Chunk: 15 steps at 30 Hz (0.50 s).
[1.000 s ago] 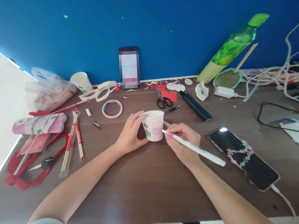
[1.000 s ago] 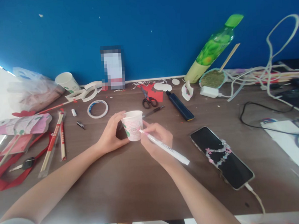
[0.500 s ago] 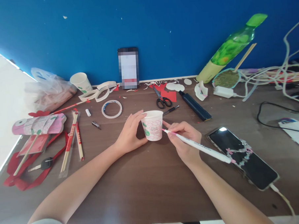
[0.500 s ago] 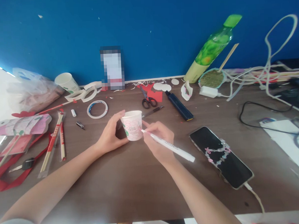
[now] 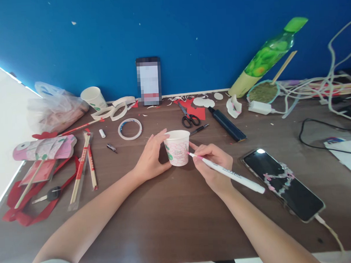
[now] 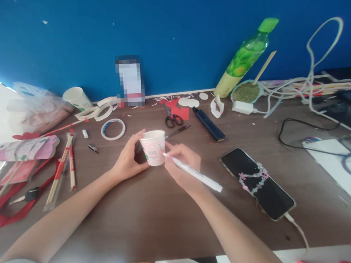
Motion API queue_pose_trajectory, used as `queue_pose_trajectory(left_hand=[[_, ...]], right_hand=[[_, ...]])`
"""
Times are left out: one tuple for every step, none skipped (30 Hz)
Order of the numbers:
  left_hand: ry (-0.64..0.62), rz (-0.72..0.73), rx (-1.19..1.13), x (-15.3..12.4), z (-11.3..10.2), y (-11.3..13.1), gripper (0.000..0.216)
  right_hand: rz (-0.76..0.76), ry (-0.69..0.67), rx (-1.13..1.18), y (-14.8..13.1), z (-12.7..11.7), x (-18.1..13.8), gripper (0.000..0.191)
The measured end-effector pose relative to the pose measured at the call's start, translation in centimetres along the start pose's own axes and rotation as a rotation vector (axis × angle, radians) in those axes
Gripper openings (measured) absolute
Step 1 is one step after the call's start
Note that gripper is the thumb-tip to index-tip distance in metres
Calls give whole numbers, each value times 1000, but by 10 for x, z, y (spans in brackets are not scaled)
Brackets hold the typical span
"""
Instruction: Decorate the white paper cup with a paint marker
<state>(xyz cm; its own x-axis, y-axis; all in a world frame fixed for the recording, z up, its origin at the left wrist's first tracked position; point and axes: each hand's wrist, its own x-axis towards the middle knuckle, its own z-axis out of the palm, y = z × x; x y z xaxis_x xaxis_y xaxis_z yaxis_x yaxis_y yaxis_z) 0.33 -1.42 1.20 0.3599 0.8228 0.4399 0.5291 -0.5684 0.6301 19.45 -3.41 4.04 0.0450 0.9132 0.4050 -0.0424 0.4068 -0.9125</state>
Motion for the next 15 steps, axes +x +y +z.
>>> queue_pose_trajectory(left_hand=[[-2,-1,0,0,0,0,73],[-4,-1,1,0,0,0,73],[-6,-1,2,0,0,0,73],[-7,0,3,0,0,0,74],[-8,1,3,0,0,0,74],[-8,5,3,0,0,0,74],[-6,7,4,0,0,0,74],[-5,10,6,0,0,0,74],[-3,13,7,0,0,0,74],[-1,14,8,0,0,0,74],[0,14,10,0,0,0,74],[-1,11,12,0,0,0,74],[-3,7,14,0,0,0,74],[-5,5,16,0,0,0,74],[-9,3,17,0,0,1,74]], right_hand=[[4,3,-2,0,0,0,14],[8,9,-4,0,0,0,14],[12,14,-7,0,0,0,15],[14,17,-9,1,0,0,15],[16,19,-11,1,0,0,15],[18,20,-13,1,1,0,14],[20,19,-16,1,1,0,14],[22,16,-19,1,1,0,14],[26,13,-22,1,1,0,15],[28,10,-24,0,1,1,15],[29,7,-23,0,1,1,16],[30,3,-21,0,1,2,17],[31,0,-17,-1,1,2,18],[33,-1,-11,-1,1,2,19],[36,1,-5,-2,1,3,19]])
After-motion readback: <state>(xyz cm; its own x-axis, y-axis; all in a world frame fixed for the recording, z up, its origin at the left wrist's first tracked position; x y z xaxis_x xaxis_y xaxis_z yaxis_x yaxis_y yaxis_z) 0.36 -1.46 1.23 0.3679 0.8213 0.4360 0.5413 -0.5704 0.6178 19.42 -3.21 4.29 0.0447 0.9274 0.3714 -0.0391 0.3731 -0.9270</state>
